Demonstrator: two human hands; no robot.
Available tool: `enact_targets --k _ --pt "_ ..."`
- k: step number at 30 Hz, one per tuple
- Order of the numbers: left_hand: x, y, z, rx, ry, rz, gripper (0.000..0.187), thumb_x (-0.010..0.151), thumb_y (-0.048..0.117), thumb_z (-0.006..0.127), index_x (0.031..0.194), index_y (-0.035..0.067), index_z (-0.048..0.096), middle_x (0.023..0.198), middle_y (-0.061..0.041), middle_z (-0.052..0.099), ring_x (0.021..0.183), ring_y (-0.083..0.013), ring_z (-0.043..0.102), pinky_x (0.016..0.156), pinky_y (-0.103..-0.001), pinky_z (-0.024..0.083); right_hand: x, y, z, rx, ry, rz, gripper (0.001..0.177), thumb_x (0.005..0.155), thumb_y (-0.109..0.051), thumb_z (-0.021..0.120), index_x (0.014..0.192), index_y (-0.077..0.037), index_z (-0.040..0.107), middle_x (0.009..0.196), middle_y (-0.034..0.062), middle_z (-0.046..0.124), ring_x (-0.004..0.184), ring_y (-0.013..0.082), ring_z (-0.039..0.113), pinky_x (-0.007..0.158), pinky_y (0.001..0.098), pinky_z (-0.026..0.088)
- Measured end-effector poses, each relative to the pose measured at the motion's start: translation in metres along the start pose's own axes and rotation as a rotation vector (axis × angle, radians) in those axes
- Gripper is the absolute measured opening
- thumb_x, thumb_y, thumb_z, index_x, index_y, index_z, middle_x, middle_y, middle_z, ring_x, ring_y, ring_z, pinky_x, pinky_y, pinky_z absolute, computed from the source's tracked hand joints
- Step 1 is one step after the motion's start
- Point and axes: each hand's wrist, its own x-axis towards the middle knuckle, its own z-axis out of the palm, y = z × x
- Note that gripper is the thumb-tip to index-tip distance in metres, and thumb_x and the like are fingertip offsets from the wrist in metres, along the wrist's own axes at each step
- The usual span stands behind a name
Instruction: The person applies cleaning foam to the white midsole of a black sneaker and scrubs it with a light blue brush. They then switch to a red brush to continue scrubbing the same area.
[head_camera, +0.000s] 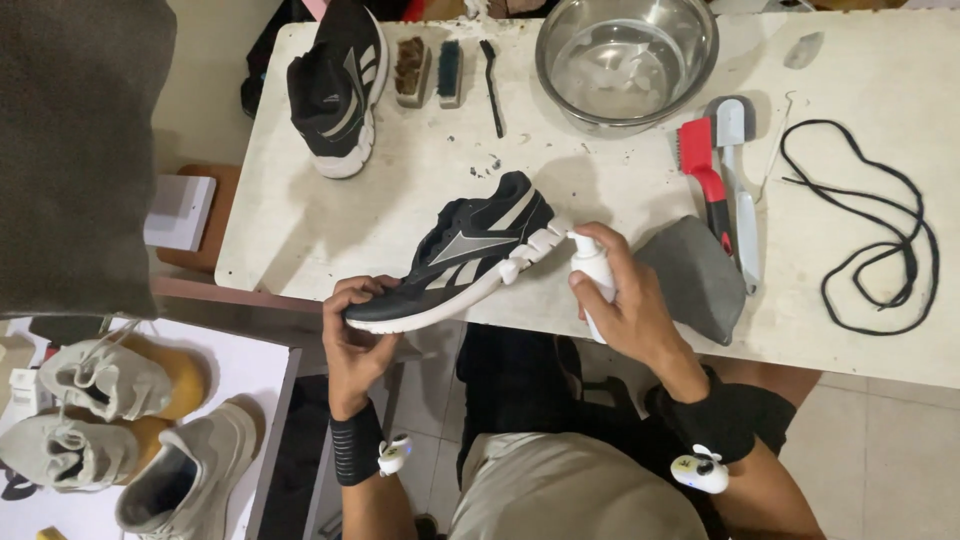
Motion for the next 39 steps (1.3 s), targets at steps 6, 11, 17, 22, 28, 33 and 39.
enact_targets --k 6,11,17,22,28,33,39 --pt "-0.001 0.001 0.000 0.012 -0.012 0.011 0.047 0.075 -0.011 0.079 0.107 0.005 0.049 0.104 -0.018 0.053 0.110 -0.0445 0.065 0.094 -0.058 0.052 0.004 0.000 0.014 -0.033 -0.038 -0.022 0.045 0.092 -0.011 0.066 0.137 -0.013 0.056 0.054 0.0072 0.068 0.050 0.0245 0.070 0.053 0.0367 0.055" --pt "0.000 0.002 0.001 0.010 -0.002 0.018 0.046 0.076 -0.010 0.079 0.107 0.005 0.049 0.104 -0.018 0.053 0.110 -0.0443 0.065 0.094 -0.058 0.053 0.005 -0.007 0.008 -0.021 -0.024 -0.005 0.043 0.095 -0.011 0.063 0.137 -0.010 0.054 0.053 0.0071 0.067 0.049 0.0234 0.068 0.052 0.0363 0.054" --pt "0.000 0.004 0.001 0.020 0.004 0.014 0.045 0.076 -0.011 0.078 0.107 0.005 0.049 0.104 -0.018 0.054 0.111 -0.0447 0.066 0.094 -0.056 0.054 -0.001 -0.010 -0.004 -0.027 0.016 -0.006 0.054 0.095 -0.010 0.060 0.146 -0.005 0.045 0.057 0.0110 0.067 0.052 0.0266 0.068 0.054 0.0405 0.055" --pt "-0.001 0.004 0.003 0.029 0.006 0.019 0.045 0.076 -0.012 0.078 0.107 0.004 0.049 0.104 -0.018 0.054 0.111 -0.0457 0.066 0.094 -0.057 0.054 -0.006 -0.015 -0.008 -0.039 0.032 -0.007 0.055 0.094 -0.007 0.060 0.147 -0.004 0.045 0.056 0.0115 0.067 0.051 0.0268 0.068 0.053 0.0399 0.055" --pt "-0.001 0.006 0.003 0.015 0.016 0.018 0.045 0.077 -0.013 0.077 0.107 0.005 0.048 0.103 -0.017 0.052 0.109 -0.0424 0.064 0.096 -0.058 0.052 -0.008 -0.011 -0.007 -0.050 0.021 -0.016 0.053 0.096 -0.014 0.061 0.146 -0.006 0.047 0.060 0.0109 0.069 0.055 0.0266 0.070 0.057 0.0397 0.056" --pt "-0.002 0.006 0.003 0.021 0.012 0.001 0.046 0.076 -0.013 0.077 0.107 0.005 0.048 0.104 -0.018 0.052 0.110 -0.0441 0.064 0.097 -0.059 0.051 -0.010 -0.018 -0.031 -0.041 0.092 0.001 0.050 0.097 -0.007 0.059 0.145 -0.003 0.045 0.056 0.0098 0.067 0.051 0.0243 0.067 0.056 0.0375 0.054" --pt "0.002 0.012 0.009 0.022 -0.004 0.047 0.047 0.076 -0.013 0.077 0.109 0.003 0.047 0.103 -0.019 0.050 0.107 -0.0442 0.063 0.095 -0.061 0.051 -0.019 -0.019 0.001 -0.047 -0.014 -0.035 0.053 0.093 -0.014 0.066 0.143 -0.007 0.053 0.061 0.0138 0.071 0.057 0.0290 0.073 0.057 0.0392 0.056"
